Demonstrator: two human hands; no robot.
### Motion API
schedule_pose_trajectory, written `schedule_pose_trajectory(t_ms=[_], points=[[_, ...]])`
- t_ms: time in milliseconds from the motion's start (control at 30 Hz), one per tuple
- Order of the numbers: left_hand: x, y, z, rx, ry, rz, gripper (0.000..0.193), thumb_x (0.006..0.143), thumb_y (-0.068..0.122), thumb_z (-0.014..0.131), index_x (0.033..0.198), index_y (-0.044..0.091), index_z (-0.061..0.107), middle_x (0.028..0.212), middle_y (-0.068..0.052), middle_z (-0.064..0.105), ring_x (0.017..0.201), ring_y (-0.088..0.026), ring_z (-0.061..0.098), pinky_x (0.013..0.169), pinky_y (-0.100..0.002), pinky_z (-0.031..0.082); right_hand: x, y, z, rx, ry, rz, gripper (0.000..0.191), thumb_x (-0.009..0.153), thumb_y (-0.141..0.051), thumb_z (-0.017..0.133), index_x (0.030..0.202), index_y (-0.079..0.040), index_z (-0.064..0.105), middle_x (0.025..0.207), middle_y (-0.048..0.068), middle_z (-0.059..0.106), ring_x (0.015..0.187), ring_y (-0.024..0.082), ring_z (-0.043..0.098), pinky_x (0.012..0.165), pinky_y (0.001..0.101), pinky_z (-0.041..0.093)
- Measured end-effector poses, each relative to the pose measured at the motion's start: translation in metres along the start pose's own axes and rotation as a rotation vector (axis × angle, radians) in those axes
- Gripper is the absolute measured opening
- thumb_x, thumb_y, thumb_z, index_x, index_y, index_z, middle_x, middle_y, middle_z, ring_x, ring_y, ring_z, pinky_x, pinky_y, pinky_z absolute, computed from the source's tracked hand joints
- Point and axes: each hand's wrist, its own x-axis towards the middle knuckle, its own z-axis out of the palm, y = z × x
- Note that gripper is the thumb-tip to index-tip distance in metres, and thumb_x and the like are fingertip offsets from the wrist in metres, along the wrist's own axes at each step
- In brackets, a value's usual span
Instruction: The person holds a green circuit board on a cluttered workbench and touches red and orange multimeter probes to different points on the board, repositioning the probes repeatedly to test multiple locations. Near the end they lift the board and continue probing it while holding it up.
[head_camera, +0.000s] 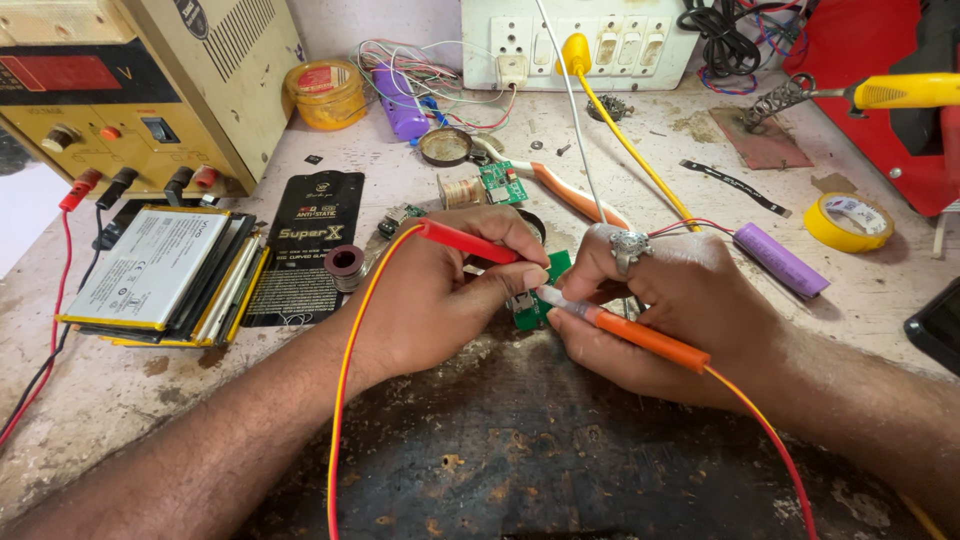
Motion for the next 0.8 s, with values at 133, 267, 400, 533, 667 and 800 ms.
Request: schedule_pose_trajectory(t_ms=[133,267,400,533,667,800], points=[[0.0,0.0,-0.002,-0.003,-0.001,0.029,0.008,0.094,0.008,0.071,0.101,0.004,0.069,0.089,0.0,0.068,0.083,-0.006,0.063,0.072,-0.025,0.054,0.003,0.001,-0.001,0.003,0.025,-0.081,0.019,0.078,-0.026,0.079,0.083,-0.012,0.067,0.063,0.001,0.07,0.05,0.008,0.066,0.047,0.0275,0.051],[-0.002,-0.001,-0.005,-0.022,-0.009,0.034,0.008,0.095,0.008,0.07,0.102,0.004,0.07,0.09,0.0,0.07,0.085,-0.007,0.064,0.074,-0.025,0.054,0.006,0.002,0.0,0.009,-0.029,0.094,0.023,0.076,-0.03,0.08,0.086,-0.013,0.068,0.064,0.0,0.075,0.053,0.007,0.072,0.051,0.0269,0.055],[-0.001,-0.002,-0.006,-0.031,-0.01,0.052,0.008,0.095,0.008,0.07,0.102,0.004,0.07,0.092,0.0,0.07,0.087,-0.007,0.065,0.076,-0.025,0.055,0.007,0.004,-0.002,0.021,-0.025,0.025,0.02,0.075,-0.027,0.079,0.085,-0.013,0.069,0.066,0.0,0.075,0.056,0.008,0.071,0.052,0.0276,0.055],[-0.001,-0.001,-0.008,-0.051,-0.013,0.035,0.009,0.095,0.008,0.07,0.102,0.004,0.071,0.091,-0.001,0.07,0.086,-0.007,0.065,0.075,-0.025,0.056,0.007,0.003,-0.002,0.025,-0.011,-0.035,0.02,0.076,-0.027,0.079,0.082,-0.012,0.067,0.069,-0.001,0.074,0.059,0.007,0.072,0.054,0.0268,0.055],[-0.003,0.0,-0.011,0.003,-0.002,0.075,0.008,0.095,0.009,0.071,0.102,0.004,0.071,0.092,-0.001,0.07,0.086,-0.008,0.066,0.075,-0.026,0.056,0.007,0.001,0.0,0.0,-0.018,-0.008,0.018,0.076,-0.027,0.079,0.082,-0.014,0.067,0.067,-0.002,0.073,0.058,0.008,0.072,0.054,0.028,0.055],[-0.002,0.0,-0.012,-0.004,-0.006,0.072,0.008,0.095,0.01,0.071,0.102,0.004,0.071,0.091,-0.001,0.07,0.085,-0.008,0.067,0.074,-0.026,0.058,0.009,-0.001,-0.001,-0.038,-0.024,0.019,0.019,0.076,-0.028,0.079,0.084,-0.017,0.066,0.065,-0.002,0.072,0.057,0.01,0.072,0.053,0.0299,0.055]])
